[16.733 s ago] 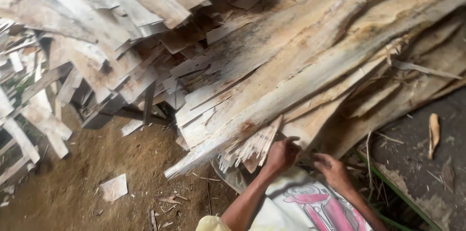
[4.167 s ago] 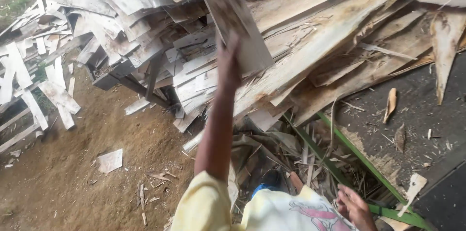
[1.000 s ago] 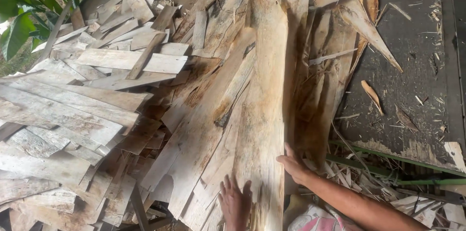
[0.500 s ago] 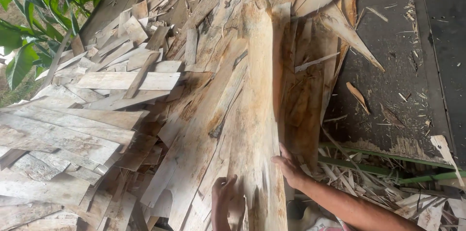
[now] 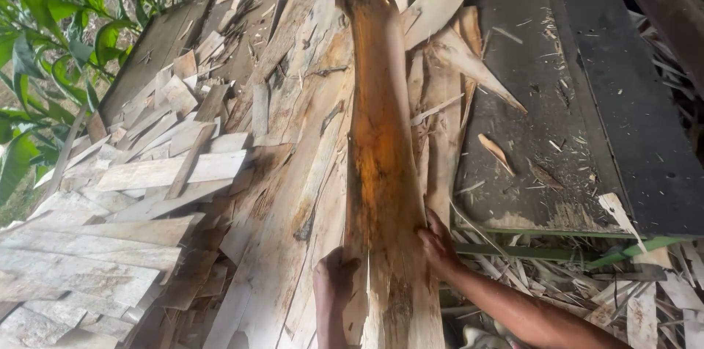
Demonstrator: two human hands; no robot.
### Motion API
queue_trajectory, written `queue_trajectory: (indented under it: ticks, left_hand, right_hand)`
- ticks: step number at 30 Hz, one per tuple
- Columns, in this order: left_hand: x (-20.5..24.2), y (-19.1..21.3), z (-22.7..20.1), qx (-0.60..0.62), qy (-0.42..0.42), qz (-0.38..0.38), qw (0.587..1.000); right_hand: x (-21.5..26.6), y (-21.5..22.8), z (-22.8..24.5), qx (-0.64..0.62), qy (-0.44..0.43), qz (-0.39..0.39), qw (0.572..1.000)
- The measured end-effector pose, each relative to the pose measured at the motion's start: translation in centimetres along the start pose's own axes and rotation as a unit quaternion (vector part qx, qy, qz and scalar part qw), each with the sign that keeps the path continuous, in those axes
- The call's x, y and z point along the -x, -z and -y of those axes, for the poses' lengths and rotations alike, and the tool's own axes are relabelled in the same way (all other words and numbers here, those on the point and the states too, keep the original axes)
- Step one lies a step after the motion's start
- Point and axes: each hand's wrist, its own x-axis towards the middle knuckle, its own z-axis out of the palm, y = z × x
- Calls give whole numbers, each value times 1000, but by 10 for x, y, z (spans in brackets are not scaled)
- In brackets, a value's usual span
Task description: Cutting thin wood veneer sheets using a large manual guillotine-style cutter in a workshop.
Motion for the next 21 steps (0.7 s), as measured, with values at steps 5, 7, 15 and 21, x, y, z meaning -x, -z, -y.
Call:
queue_trajectory:
  ticks: [5,7,15,21]
  left_hand:
    - [-28,-47,-53,75,-119,28,990]
    - [-38,-77,-81,122,-200,67,970]
    - [-39,-190,-135,12,-253,160,954]
    - [-11,-181,-174,20,-271,161,949]
  right_hand:
    - [-41,72,-3,46,85,-121,988]
    - [-41,97,45,-175,-51,-130,975]
    - [-10,199,-25,-100,-108,-198,969]
    - [-26,236,-72,-185,-61,-163,967]
